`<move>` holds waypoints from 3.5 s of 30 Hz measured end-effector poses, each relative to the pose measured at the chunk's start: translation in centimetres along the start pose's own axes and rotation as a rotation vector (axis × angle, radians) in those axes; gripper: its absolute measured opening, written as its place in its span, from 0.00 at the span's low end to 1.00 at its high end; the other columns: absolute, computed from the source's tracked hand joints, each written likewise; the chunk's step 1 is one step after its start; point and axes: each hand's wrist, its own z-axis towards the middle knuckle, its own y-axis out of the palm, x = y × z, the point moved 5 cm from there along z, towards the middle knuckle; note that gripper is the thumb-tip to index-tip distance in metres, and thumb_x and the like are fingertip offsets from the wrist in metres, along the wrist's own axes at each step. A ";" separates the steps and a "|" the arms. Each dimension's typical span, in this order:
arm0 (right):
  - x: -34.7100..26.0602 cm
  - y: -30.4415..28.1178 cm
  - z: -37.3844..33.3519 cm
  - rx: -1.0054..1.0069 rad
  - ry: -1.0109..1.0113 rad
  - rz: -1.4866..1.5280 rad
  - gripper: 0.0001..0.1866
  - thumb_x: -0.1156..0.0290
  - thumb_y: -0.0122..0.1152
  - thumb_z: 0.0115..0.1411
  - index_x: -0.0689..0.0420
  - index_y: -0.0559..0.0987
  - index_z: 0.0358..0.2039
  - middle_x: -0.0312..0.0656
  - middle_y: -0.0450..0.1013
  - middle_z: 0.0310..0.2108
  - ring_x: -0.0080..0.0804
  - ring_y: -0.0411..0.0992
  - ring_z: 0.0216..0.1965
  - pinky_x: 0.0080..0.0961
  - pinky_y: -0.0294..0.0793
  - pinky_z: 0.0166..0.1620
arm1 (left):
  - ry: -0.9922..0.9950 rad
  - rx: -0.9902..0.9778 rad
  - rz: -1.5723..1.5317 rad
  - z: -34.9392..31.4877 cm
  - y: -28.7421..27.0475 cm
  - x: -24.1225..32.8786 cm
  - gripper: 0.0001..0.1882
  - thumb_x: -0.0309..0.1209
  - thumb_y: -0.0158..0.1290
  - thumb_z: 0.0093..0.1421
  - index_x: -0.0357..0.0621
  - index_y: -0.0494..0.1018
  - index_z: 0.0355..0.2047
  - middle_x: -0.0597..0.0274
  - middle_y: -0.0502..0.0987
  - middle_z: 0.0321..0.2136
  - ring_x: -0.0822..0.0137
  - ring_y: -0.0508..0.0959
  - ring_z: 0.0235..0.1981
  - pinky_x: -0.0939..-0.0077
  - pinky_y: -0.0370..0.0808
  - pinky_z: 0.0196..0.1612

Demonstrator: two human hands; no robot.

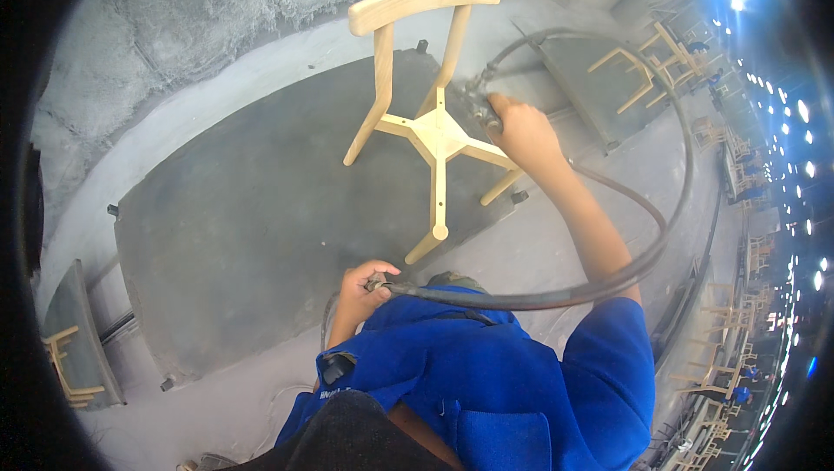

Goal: The person uses a handheld spray gun to apply finish to multiple wooden chairs in a factory. They rotate each chair to coat all sides, then move to the next unit on the production line.

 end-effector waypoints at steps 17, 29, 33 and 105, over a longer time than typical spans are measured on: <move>-12.0 -8.9 3.3 0.051 -0.431 0.283 0.12 0.67 0.69 0.61 0.62 0.80 0.40 0.44 0.76 0.26 0.31 0.74 0.25 0.29 0.73 0.32 | 0.135 0.053 -0.151 2.3 2.3 3.2 0.25 0.49 0.69 0.53 0.42 0.81 0.40 0.72 0.69 0.17 0.78 0.68 0.20 0.80 0.64 0.25; 5.2 -9.9 12.6 0.116 0.200 0.823 0.19 0.52 0.65 0.64 0.56 0.77 0.32 0.31 0.71 0.19 0.16 0.68 0.17 0.16 0.56 0.15 | -0.004 0.094 0.022 5.6 8.4 5.1 0.16 0.38 0.68 0.55 0.45 0.81 0.40 0.65 0.73 0.19 0.74 0.71 0.21 0.79 0.68 0.27; 14.6 -10.5 12.7 0.264 0.308 0.920 0.18 0.53 0.66 0.64 0.57 0.77 0.35 0.32 0.71 0.20 0.18 0.71 0.19 0.16 0.56 0.15 | -0.054 0.047 0.099 7.1 9.9 5.1 0.15 0.38 0.68 0.56 0.44 0.81 0.39 0.66 0.73 0.18 0.74 0.71 0.20 0.78 0.68 0.27; 26.1 32.4 -23.1 -0.625 0.313 0.462 0.16 0.59 0.63 0.61 0.59 0.75 0.39 0.54 0.78 0.30 0.55 0.78 0.34 0.44 0.77 0.37 | -0.678 0.182 0.586 -4.6 14.1 -15.8 0.18 0.46 0.51 0.67 0.45 0.78 0.42 0.59 0.79 0.25 0.66 0.77 0.25 0.70 0.71 0.30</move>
